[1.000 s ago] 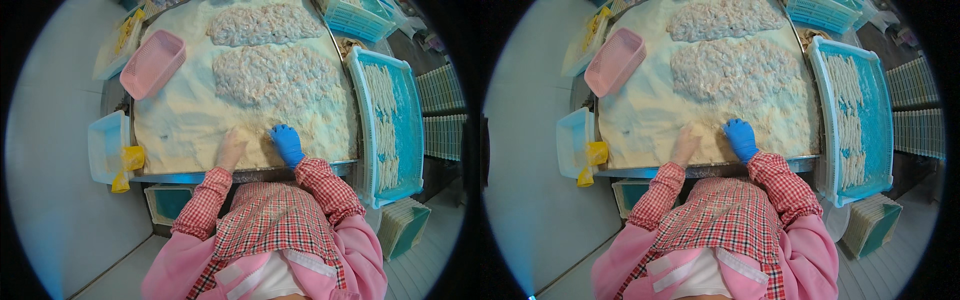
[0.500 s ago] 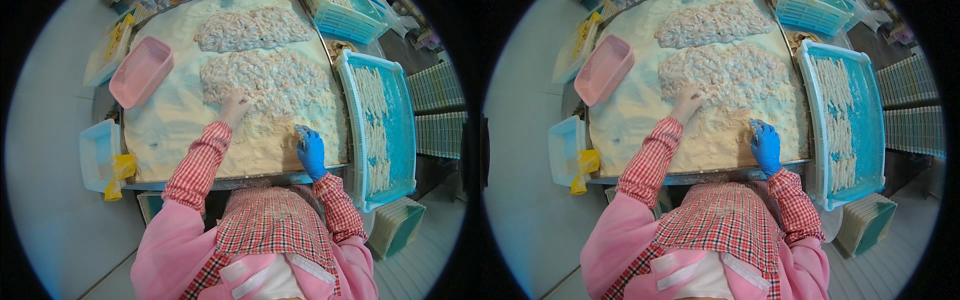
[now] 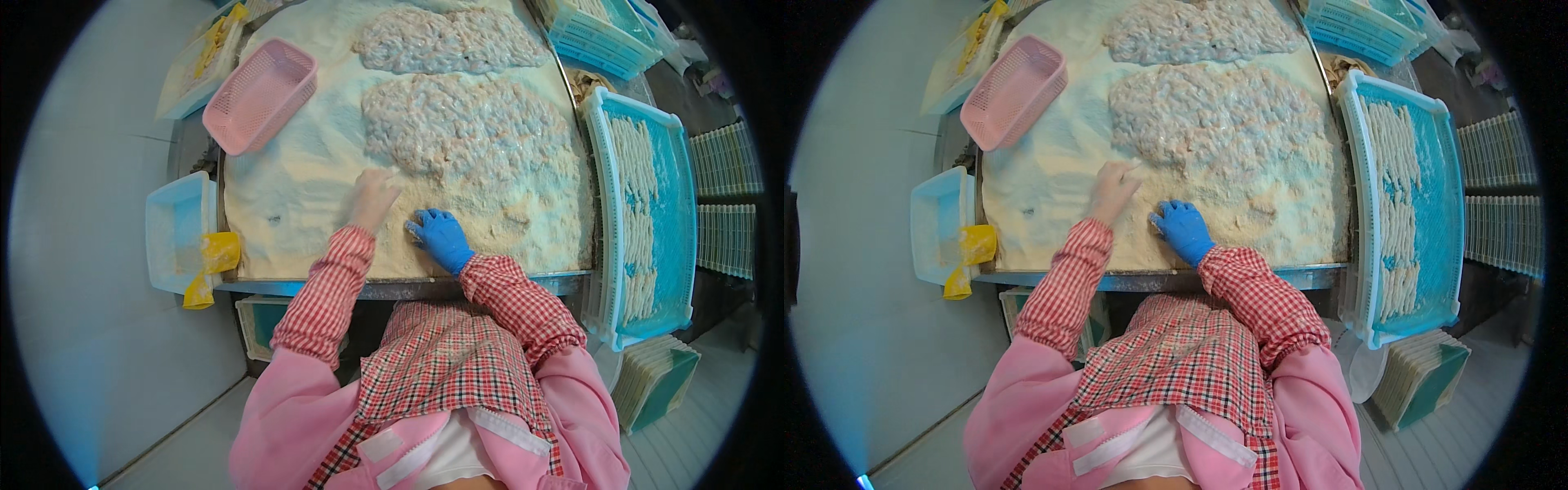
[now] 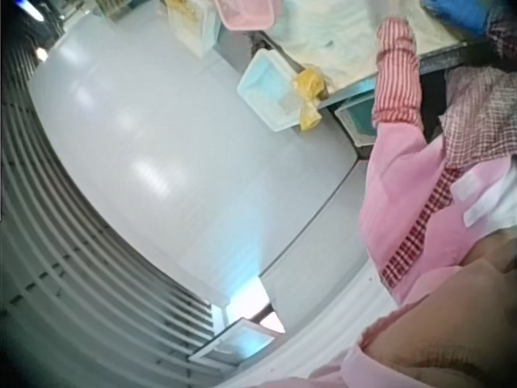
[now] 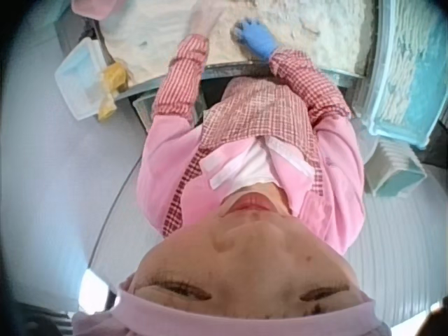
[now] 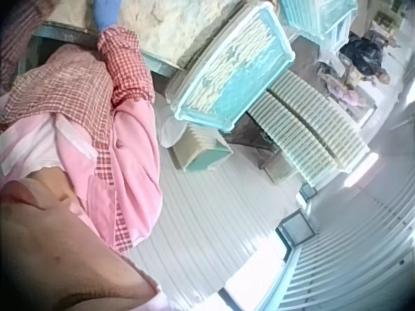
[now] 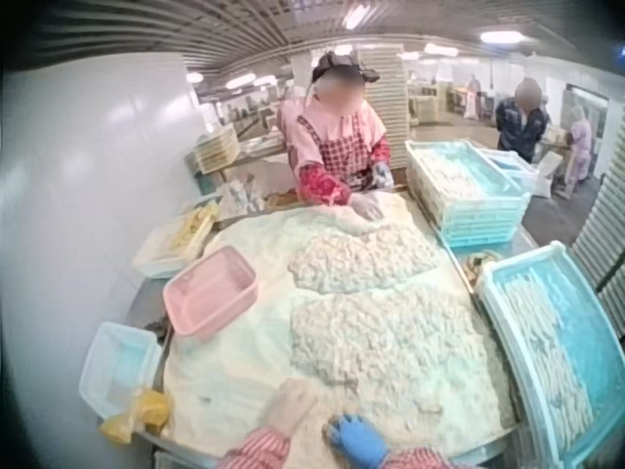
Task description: The person stands at a large metal table and repeatedly takes small portions of a dough mixture, rolls them into thin strips by hand, and places them into a blue plastic tray. The process is continuous and repetitive, filling the tray with the formed strips.
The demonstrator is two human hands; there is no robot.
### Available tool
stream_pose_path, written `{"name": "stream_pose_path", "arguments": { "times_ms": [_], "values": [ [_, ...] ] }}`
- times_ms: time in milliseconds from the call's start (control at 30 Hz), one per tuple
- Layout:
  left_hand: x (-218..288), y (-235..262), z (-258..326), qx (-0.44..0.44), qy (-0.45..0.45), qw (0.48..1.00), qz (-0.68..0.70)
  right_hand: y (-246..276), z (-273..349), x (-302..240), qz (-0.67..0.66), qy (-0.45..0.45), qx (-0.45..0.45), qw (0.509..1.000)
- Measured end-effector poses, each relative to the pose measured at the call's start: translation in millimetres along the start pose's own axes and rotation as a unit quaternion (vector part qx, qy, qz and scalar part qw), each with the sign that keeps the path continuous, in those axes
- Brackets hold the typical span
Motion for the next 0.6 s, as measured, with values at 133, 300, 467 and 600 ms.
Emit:
{"name": "stream_pose_path", "arguments": {
  "times_ms": [133,300,467,600],
  "values": [
    [16,-31,-59,0.032,0.036,0.993,-0.103,20,18,35,0.104,-0.056,-0.06,0.991],
    [-7,-70,-107,-0.039,0.092,0.969,-0.228,90,63,80,0.103,-0.128,0.008,0.986],
    [33,-35,-85,-0.024,-0.015,0.999,0.014,146,99,111,0.061,-0.235,0.08,0.967],
    [45,-5,-8,-0.113,-0.112,0.987,-0.005,153,100,108,0.015,-0.243,0.109,0.964]
  ]
}}
Point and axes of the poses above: each hand's wrist, its own z-axis away from the middle knuckle, its own y-axis out of the back of the hand, x = y × z, the point moved 8 cm from there along -z, towards the middle knuckle, and after that the axes turned 7 degrees about x, right-handed, at the moved point
